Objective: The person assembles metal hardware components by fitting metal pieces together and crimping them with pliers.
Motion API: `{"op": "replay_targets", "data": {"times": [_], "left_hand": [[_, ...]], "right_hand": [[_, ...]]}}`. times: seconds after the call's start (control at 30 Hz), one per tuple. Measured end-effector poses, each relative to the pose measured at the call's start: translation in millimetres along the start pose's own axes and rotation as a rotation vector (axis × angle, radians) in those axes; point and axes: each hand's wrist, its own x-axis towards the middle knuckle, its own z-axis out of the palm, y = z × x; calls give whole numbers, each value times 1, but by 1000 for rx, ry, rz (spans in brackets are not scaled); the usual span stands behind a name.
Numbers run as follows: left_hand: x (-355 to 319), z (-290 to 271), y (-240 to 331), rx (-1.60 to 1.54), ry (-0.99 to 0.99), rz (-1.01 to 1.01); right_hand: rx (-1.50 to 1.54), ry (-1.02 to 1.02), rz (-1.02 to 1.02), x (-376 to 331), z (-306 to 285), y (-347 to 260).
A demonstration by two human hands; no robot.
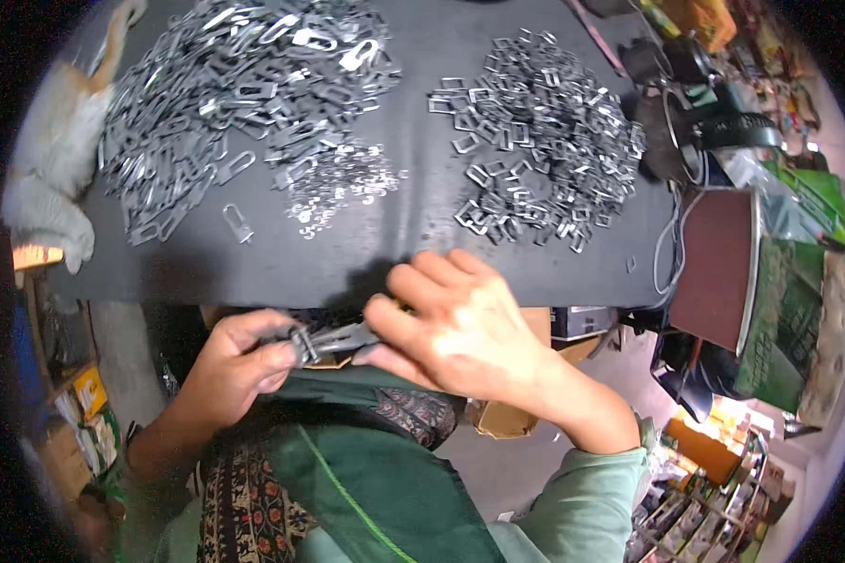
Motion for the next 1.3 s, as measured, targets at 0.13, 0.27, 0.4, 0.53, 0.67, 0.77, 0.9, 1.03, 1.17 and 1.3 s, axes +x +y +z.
{"op": "replay_targets", "data": {"times": [0.13, 0.27, 0.4, 0.53, 0.67, 0.77, 0.9, 1.03, 1.17, 1.3], "left_hand": [[-3, -12, -33, 54, 44, 9], [11, -38, -74, -73, 188, 106], [15, -34, -70, 34, 164, 91], [16, -36, -72, 182, 110, 65], [14, -10, -41, 346, 64, 125], [14, 7, -22, 328, 52, 230], [18, 19, -1, 315, 94, 326], [23, 26, 3, 312, 68, 432], [22, 28, 3, 307, 47, 408], [21, 25, 7, 304, 28, 384]], "right_hand": [[9, 213, 126, -7, -2, 14], [-272, 365, 562, -12, 7, 60], [-375, 373, 629, -6, 15, 84], [-464, 396, 557, -1, 23, 83], [-444, 342, 535, -7, 26, 83], [-426, 335, 500, -3, 22, 75], [377, 246, 508, 9, -3, 30], [709, 307, 345, 18, 14, 1], [806, 298, 406, 14, 25, -6], [816, 261, 376, 16, 23, -9]]}}
